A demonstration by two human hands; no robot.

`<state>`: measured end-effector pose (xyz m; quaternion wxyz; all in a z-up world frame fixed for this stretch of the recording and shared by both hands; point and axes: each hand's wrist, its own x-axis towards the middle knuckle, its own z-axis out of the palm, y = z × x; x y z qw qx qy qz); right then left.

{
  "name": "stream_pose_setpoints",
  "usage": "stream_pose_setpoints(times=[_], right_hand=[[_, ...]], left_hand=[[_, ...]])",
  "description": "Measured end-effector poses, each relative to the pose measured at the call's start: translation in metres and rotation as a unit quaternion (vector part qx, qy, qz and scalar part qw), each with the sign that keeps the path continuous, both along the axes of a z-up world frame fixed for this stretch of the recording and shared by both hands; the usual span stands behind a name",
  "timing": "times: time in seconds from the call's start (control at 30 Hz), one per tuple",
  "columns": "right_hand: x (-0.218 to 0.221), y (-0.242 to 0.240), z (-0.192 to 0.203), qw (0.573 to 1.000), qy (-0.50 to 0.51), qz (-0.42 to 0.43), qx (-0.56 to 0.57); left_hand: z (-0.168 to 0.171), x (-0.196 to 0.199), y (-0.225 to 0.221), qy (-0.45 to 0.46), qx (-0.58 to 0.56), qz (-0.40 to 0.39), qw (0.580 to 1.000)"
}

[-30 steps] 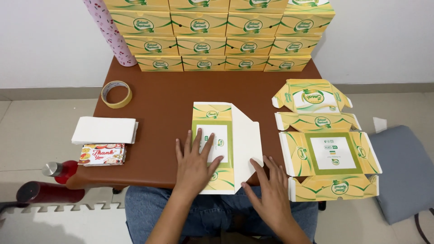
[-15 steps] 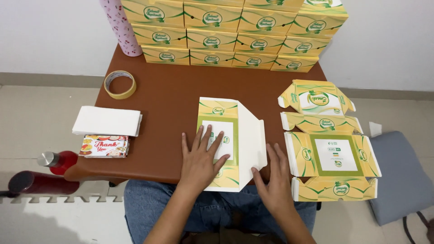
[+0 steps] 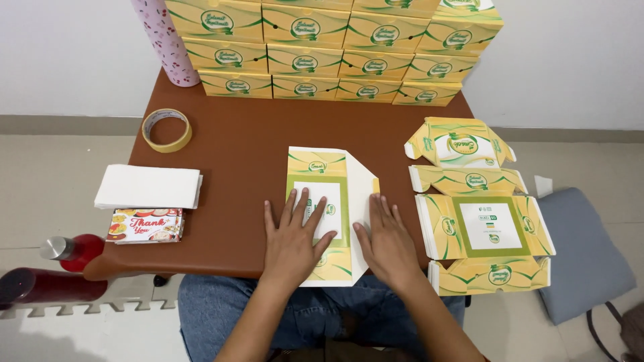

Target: Assembling cardboard boxes by folding flat templates, tucking in flaps, and stacking the finished products.

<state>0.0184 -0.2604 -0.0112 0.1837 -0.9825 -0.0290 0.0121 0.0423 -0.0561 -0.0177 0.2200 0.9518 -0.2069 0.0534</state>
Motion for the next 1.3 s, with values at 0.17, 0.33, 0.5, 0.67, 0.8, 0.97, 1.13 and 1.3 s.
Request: stream_pose_setpoints(times=[0.17,0.33,0.5,0.67,0.8,0.97,1.13,1.3], right_hand=[[0.049,0.003,0.009,0.999,0.018,-0.020,-0.029],[0.055,0.003,0.013,0.998,0.038,-0.033,-0.030],[-0.001,0.009,0.026,0.999,0.028,0.000,-0.040],[-0.064,0.006,-0.016,0.982,-0.159,0.006,-0.098],[-0.064,0.003,-0.005,0.974,-0.213,-0.052,-0.060],[-0.045,-0.009,-0.003,0.960,-0.269,-0.071,0.021],[-0.041,-0.025,0.014,0.962,-0.197,-0.148,0.117],[-0.036,-0.038,0.051,0.909,-0.236,-0.223,0.262]], left_hand=[[0.001,-0.001,0.000,0.005,0.005,0.002,1.000],[0.004,-0.003,-0.001,0.022,0.018,0.006,1.000],[0.006,-0.002,-0.001,0.039,0.020,0.007,0.999],[-0.030,0.003,-0.004,-0.108,0.002,0.018,0.994],[-0.008,0.002,-0.010,-0.123,0.001,-0.061,0.990],[0.032,-0.015,-0.028,-0.157,-0.048,-0.162,0.973],[0.082,-0.028,-0.011,-0.173,-0.036,-0.101,0.979],[0.111,-0.040,0.030,0.116,-0.143,0.176,0.967]])
